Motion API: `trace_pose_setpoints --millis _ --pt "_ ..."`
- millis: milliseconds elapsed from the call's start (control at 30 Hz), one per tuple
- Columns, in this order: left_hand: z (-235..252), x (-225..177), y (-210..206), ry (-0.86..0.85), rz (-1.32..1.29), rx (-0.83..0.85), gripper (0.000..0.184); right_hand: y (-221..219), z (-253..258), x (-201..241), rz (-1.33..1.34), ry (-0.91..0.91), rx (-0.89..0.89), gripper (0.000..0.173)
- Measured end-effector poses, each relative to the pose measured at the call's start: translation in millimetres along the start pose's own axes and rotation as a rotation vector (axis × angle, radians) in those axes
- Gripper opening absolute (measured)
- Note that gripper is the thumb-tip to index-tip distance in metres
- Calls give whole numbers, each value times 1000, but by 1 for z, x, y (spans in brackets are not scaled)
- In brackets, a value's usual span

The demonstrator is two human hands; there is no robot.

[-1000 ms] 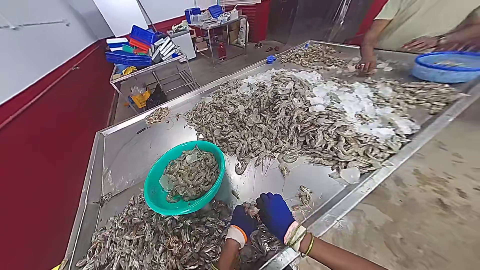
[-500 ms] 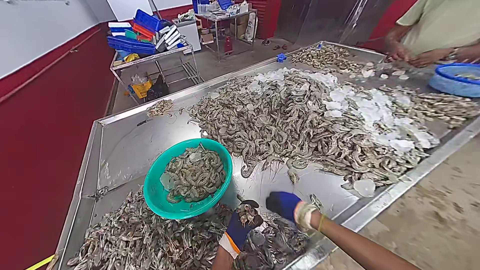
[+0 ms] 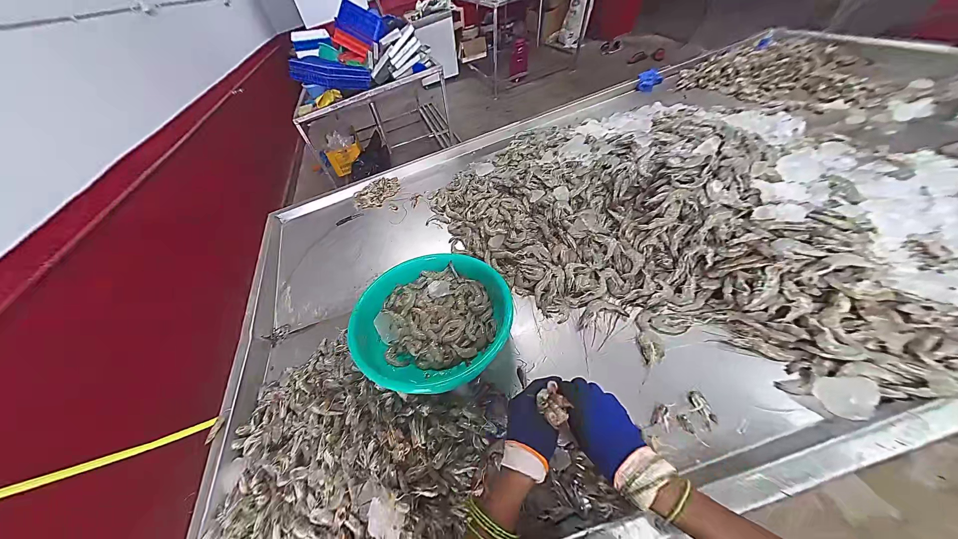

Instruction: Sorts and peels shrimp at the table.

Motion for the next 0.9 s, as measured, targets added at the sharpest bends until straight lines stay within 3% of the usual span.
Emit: trace_pose_setpoints --millis 100,233,367,467,567,667,733,833,900 --pt "-7 -15 -5 127 213 91 37 2 -12 -5 -15 -48 -138 39" --pt "-16 -30 -5 210 426 272 46 0 -16 -17 -194 53 -152 27" --pt "-16 -32 -10 213 378 249 45 4 -13 -30 -182 52 -172 21" --pt "-19 -36 -6 262 338 248 49 11 -5 -58 -37 -65 -204 22" --pt "-25 -24 5 297 115 207 61 -1 15 -92 107 -70 -200 29" --pt "-23 -17 9 291 -36 179 62 -40 7 -68 180 225 -258 36" --pt "-18 -15 9 202 -236 139 56 -60 -13 -36 188 419 -90 30" --pt "8 -23 9 -8 -688 197 36 -36 -12 -26 173 566 258 32" --pt "21 -26 12 103 -719 99 33 10 24 -47 245 407 203 32"
Point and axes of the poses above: each hand's wrist, its own z-axis towards the middle knuckle, its own y-axis out of the back of the hand, x = y × z, the point moved 4 cm from there along z, towards the middle knuckle, and after that the axes turned 6 degrees about y, right-handed, at the moved point
